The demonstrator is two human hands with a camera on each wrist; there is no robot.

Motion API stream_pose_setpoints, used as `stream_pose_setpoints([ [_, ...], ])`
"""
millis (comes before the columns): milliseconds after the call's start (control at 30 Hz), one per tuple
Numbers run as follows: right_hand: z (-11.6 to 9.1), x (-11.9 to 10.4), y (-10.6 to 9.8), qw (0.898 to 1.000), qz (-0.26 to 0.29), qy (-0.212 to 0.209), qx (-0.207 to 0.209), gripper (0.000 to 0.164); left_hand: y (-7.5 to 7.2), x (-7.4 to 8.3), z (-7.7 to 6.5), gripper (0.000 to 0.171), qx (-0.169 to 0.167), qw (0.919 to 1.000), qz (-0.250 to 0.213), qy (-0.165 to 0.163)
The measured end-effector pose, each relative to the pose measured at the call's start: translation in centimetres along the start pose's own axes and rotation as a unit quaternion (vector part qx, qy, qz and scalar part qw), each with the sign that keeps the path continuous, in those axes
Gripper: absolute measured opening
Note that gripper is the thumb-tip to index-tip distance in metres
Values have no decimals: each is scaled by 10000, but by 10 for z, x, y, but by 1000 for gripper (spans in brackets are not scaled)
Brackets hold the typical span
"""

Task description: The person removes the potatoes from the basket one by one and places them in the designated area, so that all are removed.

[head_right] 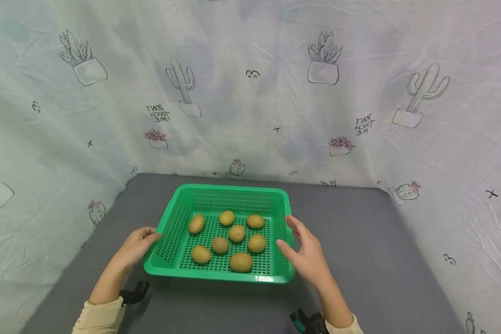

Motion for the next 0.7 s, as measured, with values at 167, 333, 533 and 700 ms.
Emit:
stream_pose_setpoints([
  [167, 12, -5, -6, 9996, 159, -68, -210, 59, -1, 0, 0, 52, -76, 9999, -149, -4],
  [333, 32, -11, -12, 9995, 112, -158, -264, 59, -3, -2, 1, 53, -177, 9992, -356, -24],
  [533, 43, -17, -14, 9992, 154, -313, -203, 59, -3, -3, -1, 55, -262, 9988, -404, -96],
  [700, 43, -18, -12, 9989, 253, -324, -205, 59, -1, -3, 0, 57, -233, 9990, -376, -115],
])
Point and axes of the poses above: each hand's wrist, its own z-axis towards the middle knuckle, its own y-axis out of the palm, x = y × z, the point moved 1 cm from there along z, towards the middle knuckle, and after that the axes turned 2 degrees about x, right-handed, at the moved point
